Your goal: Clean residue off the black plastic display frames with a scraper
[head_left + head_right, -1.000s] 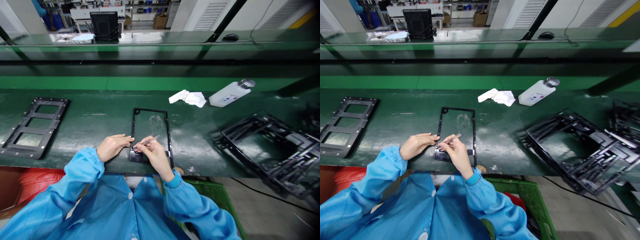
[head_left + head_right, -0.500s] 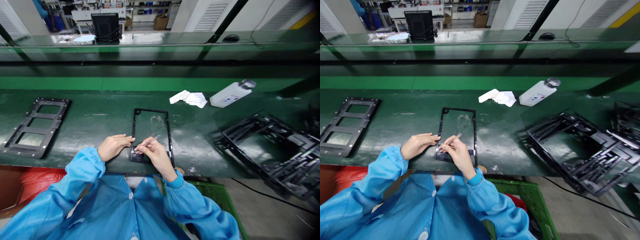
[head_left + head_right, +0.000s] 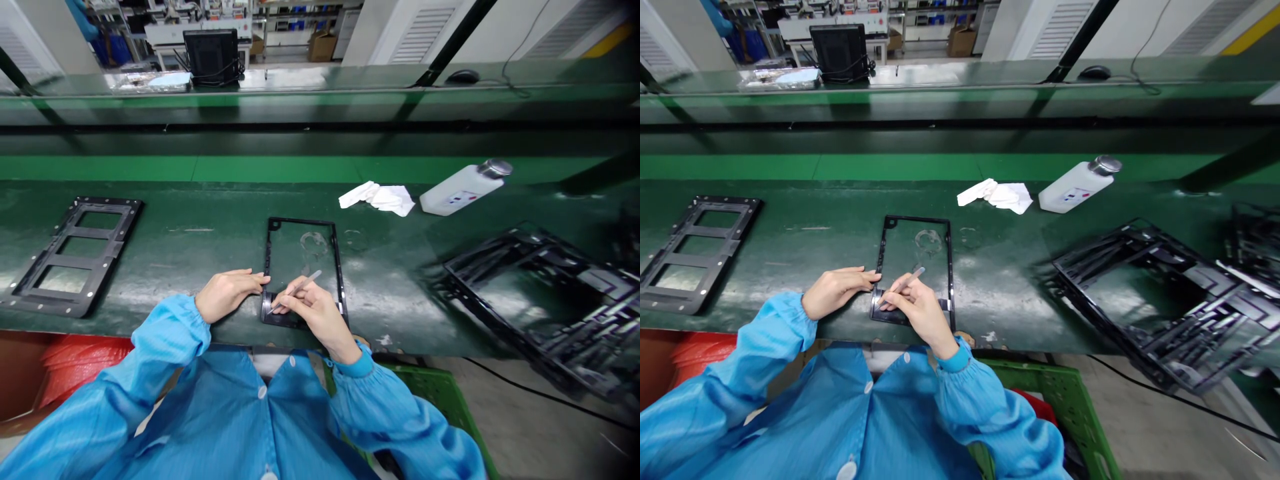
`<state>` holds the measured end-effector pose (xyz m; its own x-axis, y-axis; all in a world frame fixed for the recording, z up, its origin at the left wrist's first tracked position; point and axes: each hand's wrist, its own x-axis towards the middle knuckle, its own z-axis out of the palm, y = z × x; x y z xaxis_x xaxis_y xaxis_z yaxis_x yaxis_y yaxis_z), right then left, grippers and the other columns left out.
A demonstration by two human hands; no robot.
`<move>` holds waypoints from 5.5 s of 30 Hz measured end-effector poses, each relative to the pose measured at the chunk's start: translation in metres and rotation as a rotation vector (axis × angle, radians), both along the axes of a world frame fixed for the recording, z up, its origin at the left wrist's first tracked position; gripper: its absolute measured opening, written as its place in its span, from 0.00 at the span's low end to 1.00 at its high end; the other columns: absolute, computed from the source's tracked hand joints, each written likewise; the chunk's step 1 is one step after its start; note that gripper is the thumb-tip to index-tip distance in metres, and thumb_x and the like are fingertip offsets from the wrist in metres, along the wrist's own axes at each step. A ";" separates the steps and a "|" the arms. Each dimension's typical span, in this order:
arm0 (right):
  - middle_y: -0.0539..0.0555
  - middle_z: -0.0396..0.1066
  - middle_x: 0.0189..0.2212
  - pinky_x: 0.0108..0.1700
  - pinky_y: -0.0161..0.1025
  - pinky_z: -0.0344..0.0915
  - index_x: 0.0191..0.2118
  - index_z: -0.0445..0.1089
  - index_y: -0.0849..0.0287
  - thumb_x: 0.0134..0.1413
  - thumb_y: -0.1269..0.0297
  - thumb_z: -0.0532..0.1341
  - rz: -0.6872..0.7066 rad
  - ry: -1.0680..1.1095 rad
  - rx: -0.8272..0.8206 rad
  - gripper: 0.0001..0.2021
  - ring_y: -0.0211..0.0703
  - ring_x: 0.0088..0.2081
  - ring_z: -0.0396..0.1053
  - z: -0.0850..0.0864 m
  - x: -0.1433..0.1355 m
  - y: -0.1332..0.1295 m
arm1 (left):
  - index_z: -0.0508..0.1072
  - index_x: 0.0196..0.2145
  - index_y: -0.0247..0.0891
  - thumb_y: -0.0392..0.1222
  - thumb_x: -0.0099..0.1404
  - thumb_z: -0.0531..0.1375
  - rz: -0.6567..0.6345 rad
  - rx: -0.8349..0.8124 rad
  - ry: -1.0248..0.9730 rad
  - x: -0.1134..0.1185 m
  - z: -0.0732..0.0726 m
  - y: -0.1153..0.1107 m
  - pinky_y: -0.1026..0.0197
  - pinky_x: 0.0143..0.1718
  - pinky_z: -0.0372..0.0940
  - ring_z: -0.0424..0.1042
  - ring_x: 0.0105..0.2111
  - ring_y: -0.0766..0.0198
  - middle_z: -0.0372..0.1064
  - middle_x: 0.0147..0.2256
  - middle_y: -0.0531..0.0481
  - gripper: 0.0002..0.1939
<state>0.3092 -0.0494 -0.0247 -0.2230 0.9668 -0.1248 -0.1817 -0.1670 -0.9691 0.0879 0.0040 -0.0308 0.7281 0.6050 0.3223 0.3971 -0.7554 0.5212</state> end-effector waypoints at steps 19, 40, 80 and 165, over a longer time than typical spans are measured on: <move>0.52 0.77 0.29 0.34 0.38 0.70 0.35 0.62 0.56 0.56 0.61 0.65 0.076 0.105 -0.019 0.11 0.42 0.29 0.75 0.012 0.008 -0.021 | 0.74 0.40 0.40 0.37 0.72 0.50 -0.006 -0.011 -0.002 -0.001 -0.004 0.002 0.54 0.60 0.62 0.71 0.53 0.64 0.71 0.53 0.51 0.11; 0.48 0.73 0.26 0.32 0.32 0.67 0.32 0.64 0.55 0.51 0.60 0.69 -0.119 0.343 -0.043 0.12 0.35 0.26 0.69 0.006 0.032 -0.021 | 0.73 0.37 0.37 0.33 0.70 0.50 -0.051 0.048 -0.047 0.000 0.001 0.004 0.51 0.63 0.58 0.70 0.53 0.62 0.73 0.50 0.46 0.12; 0.53 0.77 0.33 0.42 0.45 0.73 0.36 0.64 0.55 0.53 0.58 0.67 -0.282 -0.037 0.179 0.12 0.45 0.36 0.76 0.018 -0.003 0.003 | 0.79 0.37 0.36 0.50 0.63 0.61 0.221 -0.800 -0.336 0.022 0.024 -0.008 0.61 0.40 0.68 0.75 0.37 0.61 0.78 0.36 0.48 0.14; 0.50 0.71 0.35 0.33 0.36 0.54 0.33 0.70 0.56 0.59 0.76 0.57 0.302 -1.018 0.902 0.09 0.39 0.38 0.64 0.029 -0.041 0.097 | 0.71 0.34 0.37 0.48 0.67 0.56 0.701 -0.456 -0.823 -0.008 0.023 -0.015 0.62 0.42 0.66 0.72 0.34 0.64 0.69 0.29 0.51 0.12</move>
<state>0.2685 0.0473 0.0040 -0.6234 0.7312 0.2770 0.5909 0.6726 -0.4454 0.0801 -0.0111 -0.0076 -0.1374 0.9721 0.1901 0.0688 -0.1821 0.9809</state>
